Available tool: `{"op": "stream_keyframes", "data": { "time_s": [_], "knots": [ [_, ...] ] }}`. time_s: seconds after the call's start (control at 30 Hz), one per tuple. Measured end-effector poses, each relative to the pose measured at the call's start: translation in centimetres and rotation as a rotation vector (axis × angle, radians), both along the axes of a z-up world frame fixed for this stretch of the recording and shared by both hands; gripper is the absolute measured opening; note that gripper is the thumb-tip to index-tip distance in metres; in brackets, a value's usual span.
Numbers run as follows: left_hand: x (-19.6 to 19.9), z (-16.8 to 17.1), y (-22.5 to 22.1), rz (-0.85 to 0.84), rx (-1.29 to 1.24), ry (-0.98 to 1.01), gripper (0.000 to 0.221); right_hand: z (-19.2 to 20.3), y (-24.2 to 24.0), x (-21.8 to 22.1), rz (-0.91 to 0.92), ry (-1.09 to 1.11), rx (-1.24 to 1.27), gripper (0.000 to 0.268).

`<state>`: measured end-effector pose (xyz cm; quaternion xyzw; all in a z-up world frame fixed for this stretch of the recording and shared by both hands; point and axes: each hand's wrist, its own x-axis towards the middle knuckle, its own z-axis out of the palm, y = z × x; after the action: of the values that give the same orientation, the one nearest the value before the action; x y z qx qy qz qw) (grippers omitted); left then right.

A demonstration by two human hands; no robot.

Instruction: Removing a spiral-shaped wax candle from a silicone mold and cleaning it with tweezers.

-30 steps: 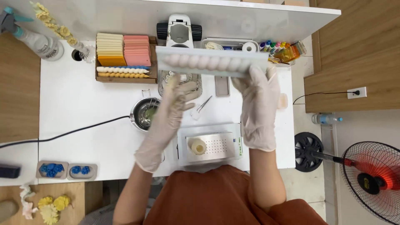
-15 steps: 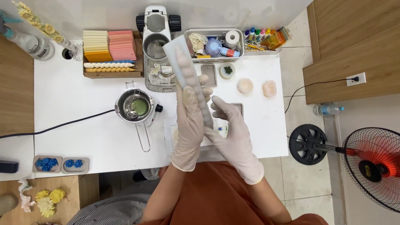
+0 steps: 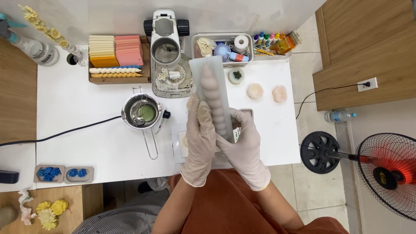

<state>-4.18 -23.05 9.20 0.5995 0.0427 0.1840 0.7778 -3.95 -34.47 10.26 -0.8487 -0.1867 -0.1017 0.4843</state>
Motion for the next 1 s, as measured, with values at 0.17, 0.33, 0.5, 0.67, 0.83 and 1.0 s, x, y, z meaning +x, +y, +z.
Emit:
{"op": "stream_keyframes", "data": {
  "time_s": [0.17, 0.33, 0.5, 0.67, 0.83, 1.0],
  "knots": [
    [0.4, 2.0, -0.3, -0.006, -0.081, -0.095, 0.078, 0.3, -0.2, -0.7, -0.109, -0.162, -0.199, 0.065],
    [-0.1, 3.4, 0.1, -0.121, -0.125, -0.071, 0.082, 0.9, -0.8, -0.9, -0.039, -0.283, -0.217, 0.061],
    [-0.2, 1.2, 0.2, -0.2, -0.477, -0.019, 0.059, 2.9, -0.9, -1.0, -0.004, 0.017, 0.069, 0.049],
    [-0.9, -1.6, 0.0, -0.006, -0.145, 0.057, 0.041, 1.6, 0.4, -1.3, 0.026, 0.216, 0.264, 0.052],
    [-2.0, -1.0, 0.2, 0.037, 0.055, -0.028, 0.038, 0.2, 0.0, -1.7, -0.02, 0.034, 0.21, 0.044],
    [-2.0, -0.4, 0.1, -0.008, 0.237, -0.089, 0.025, 0.7, -1.2, -0.5, -0.084, -0.048, 0.118, 0.04]
  ]
}}
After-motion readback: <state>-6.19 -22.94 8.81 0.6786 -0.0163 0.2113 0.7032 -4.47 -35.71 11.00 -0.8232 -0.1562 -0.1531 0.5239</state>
